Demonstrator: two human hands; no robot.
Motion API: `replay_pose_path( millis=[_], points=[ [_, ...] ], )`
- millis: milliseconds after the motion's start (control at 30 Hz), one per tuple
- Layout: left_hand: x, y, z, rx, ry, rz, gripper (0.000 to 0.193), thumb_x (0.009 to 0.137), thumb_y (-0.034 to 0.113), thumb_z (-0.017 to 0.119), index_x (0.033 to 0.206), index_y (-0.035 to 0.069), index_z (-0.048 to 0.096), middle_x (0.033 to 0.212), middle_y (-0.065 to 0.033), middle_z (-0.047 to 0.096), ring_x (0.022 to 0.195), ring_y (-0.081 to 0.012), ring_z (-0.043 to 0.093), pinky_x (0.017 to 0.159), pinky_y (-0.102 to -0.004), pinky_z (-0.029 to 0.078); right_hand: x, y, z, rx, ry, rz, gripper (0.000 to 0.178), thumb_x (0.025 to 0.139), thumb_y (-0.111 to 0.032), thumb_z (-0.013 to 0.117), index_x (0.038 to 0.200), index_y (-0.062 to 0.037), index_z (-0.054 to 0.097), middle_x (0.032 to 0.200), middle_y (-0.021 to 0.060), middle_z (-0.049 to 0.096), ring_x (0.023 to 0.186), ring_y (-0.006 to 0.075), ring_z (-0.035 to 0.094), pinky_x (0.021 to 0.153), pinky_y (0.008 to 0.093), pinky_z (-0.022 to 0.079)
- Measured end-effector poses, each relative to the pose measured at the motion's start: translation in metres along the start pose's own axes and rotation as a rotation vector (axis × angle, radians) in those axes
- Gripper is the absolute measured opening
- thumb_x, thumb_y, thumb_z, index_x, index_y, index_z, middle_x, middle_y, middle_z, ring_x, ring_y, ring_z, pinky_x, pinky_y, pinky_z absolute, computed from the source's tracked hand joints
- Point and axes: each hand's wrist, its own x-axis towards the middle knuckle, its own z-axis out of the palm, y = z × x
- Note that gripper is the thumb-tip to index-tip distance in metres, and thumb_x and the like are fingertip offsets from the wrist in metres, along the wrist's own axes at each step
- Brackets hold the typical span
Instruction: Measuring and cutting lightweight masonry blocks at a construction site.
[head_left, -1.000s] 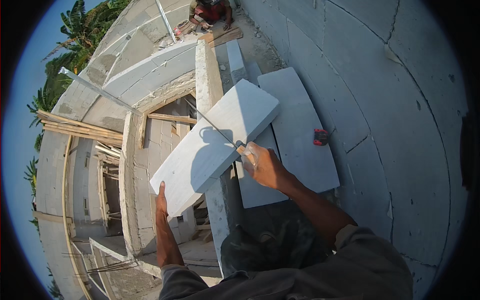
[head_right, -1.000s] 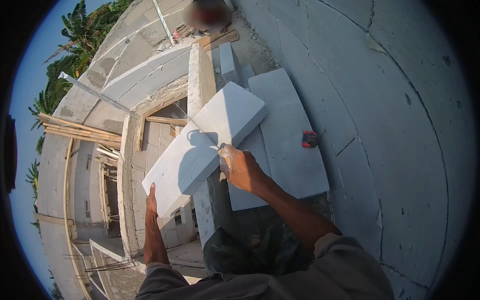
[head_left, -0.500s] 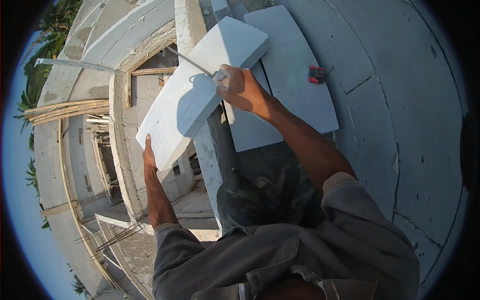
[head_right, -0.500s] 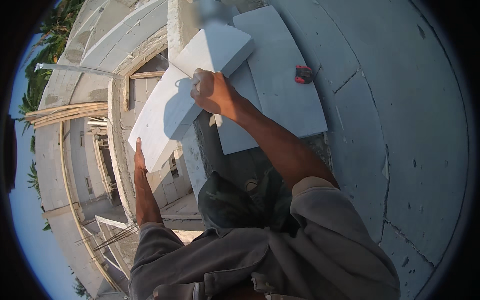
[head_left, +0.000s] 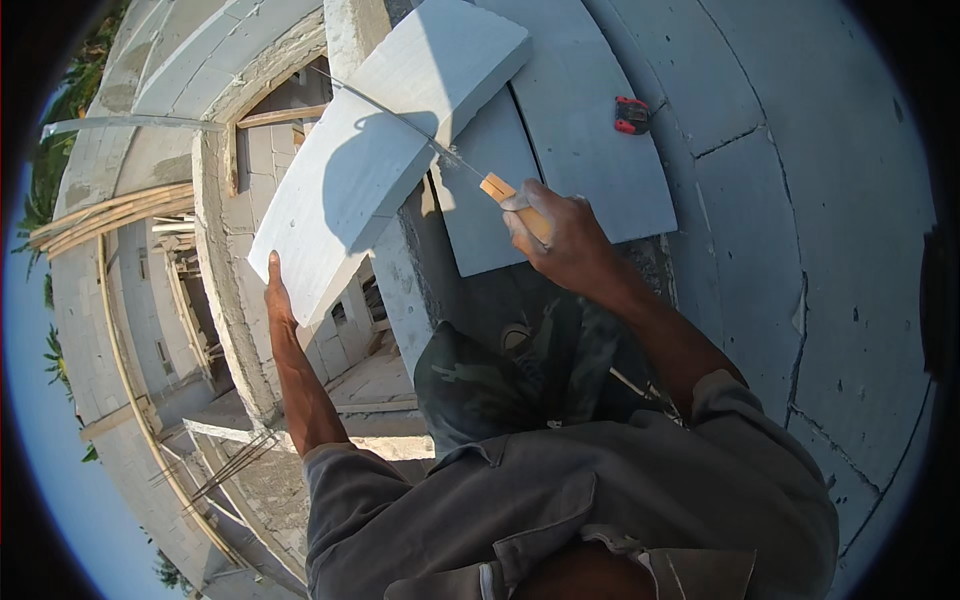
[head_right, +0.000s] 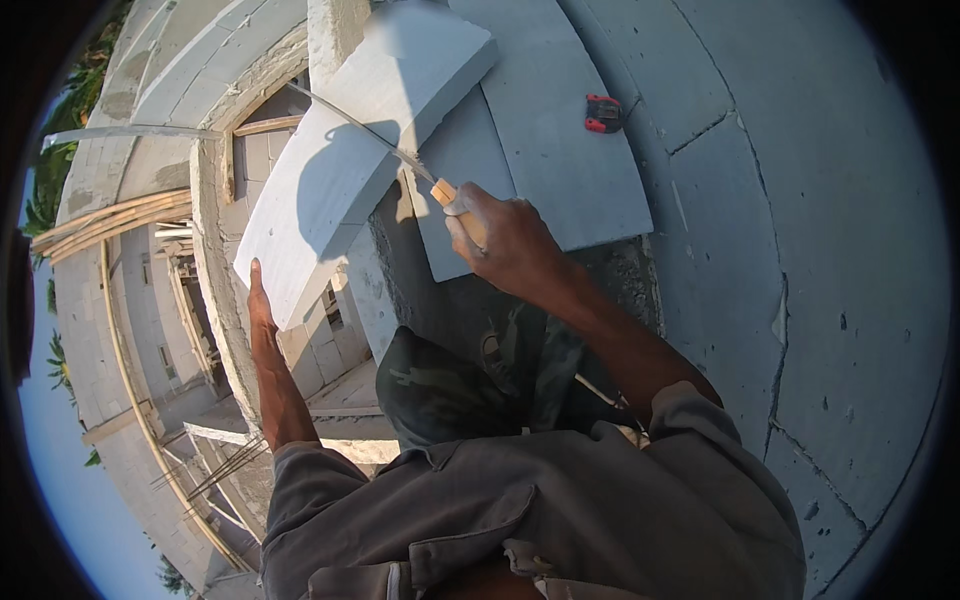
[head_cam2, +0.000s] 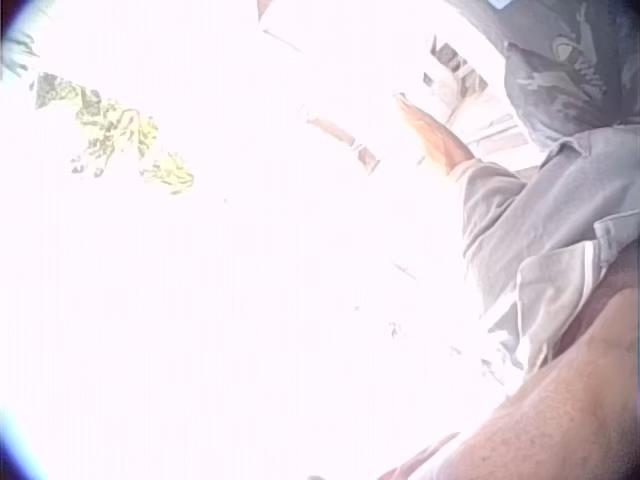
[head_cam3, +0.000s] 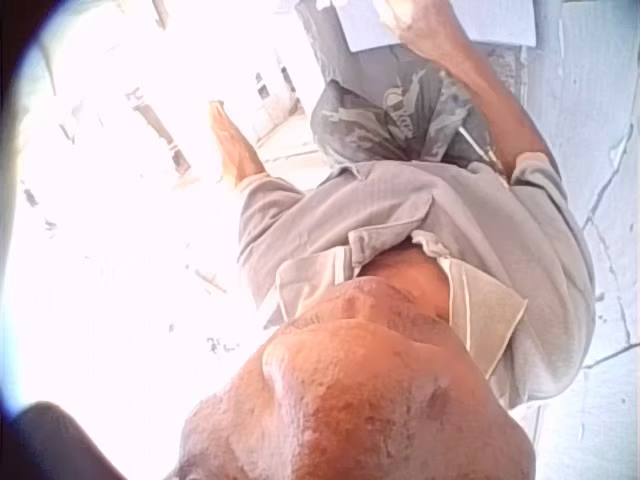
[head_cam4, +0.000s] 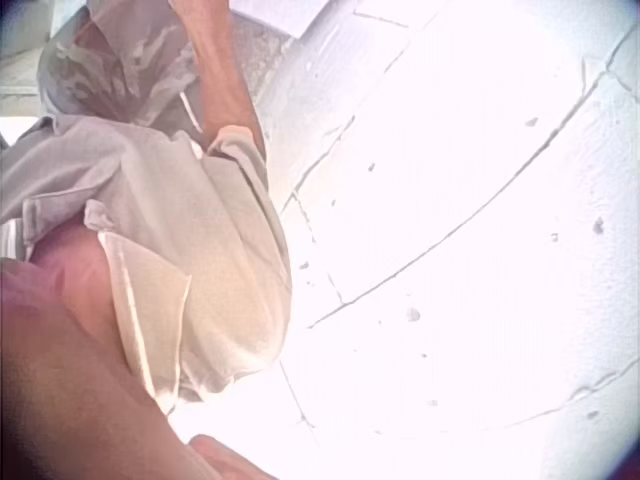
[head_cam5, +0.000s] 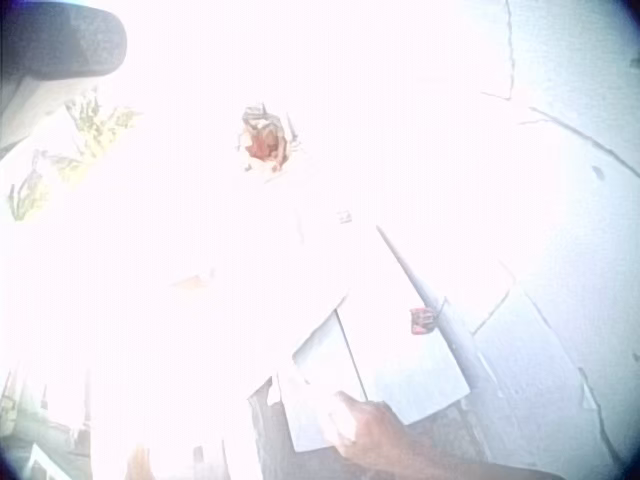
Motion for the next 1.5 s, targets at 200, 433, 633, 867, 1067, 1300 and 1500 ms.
replay_pose_path(
  millis=[200, 433, 633, 867, 1067, 1300, 1500],
  points=[
    [-0.008, 0.013, 0.018, 0.018, -0.051, 0.063, 0.101, 0.079, 0.068, 0.060, 0.136, -0.012, 0.040, 0.123, -0.0239, 0.057, 0.104, -0.0297, 0.063, 0.089, -0.0341, 0.051, 0.003, -0.015, -0.026, 0.152, -0.010, 0.101, 0.016, 0.087, -0.009, 0.062, 0.091, 0.0032, 0.053, 0.069, 0.0149, 0.060, 0.065, 0.0199, 0.065, 0.059, 0.0338, 0.049],
    [-0.008, 0.002, 0.006, 0.012, 0.031, 0.058, 0.098, 0.080, 0.068, 0.060, 0.134, -0.012, 0.042, 0.122, -0.0228, 0.059, 0.103, -0.0296, 0.064, 0.089, -0.0348, 0.052, -0.031, 0.013, -0.011, 0.149, 0.095, 0.035, 0.015, 0.085, -0.008, 0.063, 0.093, 0.0032, 0.056, 0.073, 0.0137, 0.061, 0.065, 0.0201, 0.065, 0.061, 0.0340, 0.050],
    [-0.019, 0.020, 0.024, 0.076, 0.003, 0.048, 0.099, 0.080, 0.068, 0.059, 0.134, -0.012, 0.041, 0.122, -0.0230, 0.059, 0.102, -0.0299, 0.064, 0.088, -0.0343, 0.052, 0.014, -0.006, -0.024, 0.111, 0.015, 0.004, 0.017, 0.083, -0.010, 0.064, 0.093, 0.0014, 0.054, 0.075, 0.0218, 0.063, 0.070, 0.0401, 0.065, 0.062, 0.0405, 0.051],
    [-0.011, 0.019, 0.027, 0.015, -0.040, 0.047, 0.094, 0.084, 0.065, 0.057, 0.140, -0.008, 0.037, 0.135, -0.0204, 0.050, 0.118, -0.0287, 0.055, 0.097, -0.0336, 0.045, -0.065, 0.040, -0.015, 0.148, 0.176, 0.009, 0.016, 0.083, -0.008, 0.065, 0.094, 0.0007, 0.059, 0.080, 0.0213, 0.066, 0.074, 0.0379, 0.067, 0.068, 0.0400, 0.054],
    [-0.009, 0.024, 0.024, 0.011, -0.071, -0.066, 0.091, 0.087, 0.063, 0.053, 0.146, -0.002, 0.030, 0.142, -0.0178, 0.045, 0.124, -0.0287, 0.051, 0.104, -0.0332, 0.040, 0.028, 0.008, -0.017, 0.152, 0.031, 0.010, 0.023, 0.083, -0.012, 0.065, 0.100, 0.0017, 0.058, 0.080, 0.0227, 0.064, 0.070, 0.0375, 0.066, 0.063, 0.0414, 0.052],
    [-0.013, 0.018, 0.035, -0.015, -0.044, 0.058, 0.096, 0.082, 0.065, 0.060, 0.139, -0.009, 0.038, 0.131, -0.0202, 0.054, 0.110, -0.0278, 0.061, 0.093, -0.0347, 0.049, 0.029, 0.007, -0.010, -0.018, 0.149, -0.190, 0.033, 0.088, -0.015, 0.063, 0.111, 0.0040, 0.048, 0.087, 0.0247, 0.063, 0.074, 0.0385, 0.064, 0.068, 0.0433, 0.050],
    [-0.008, 0.007, 0.013, -0.008, -0.009, 0.031, 0.100, 0.079, 0.067, 0.062, 0.139, -0.010, 0.037, 0.128, -0.0234, 0.055, 0.108, -0.0280, 0.061, 0.093, -0.0345, 0.049, -0.006, -0.013, -0.022, -0.069, 0.096, -0.087, 0.027, 0.090, -0.011, 0.060, 0.107, 0.0033, 0.044, 0.090, 0.0265, 0.062, 0.082, 0.0437, 0.064, 0.068, 0.0476, 0.051]
  ],
)
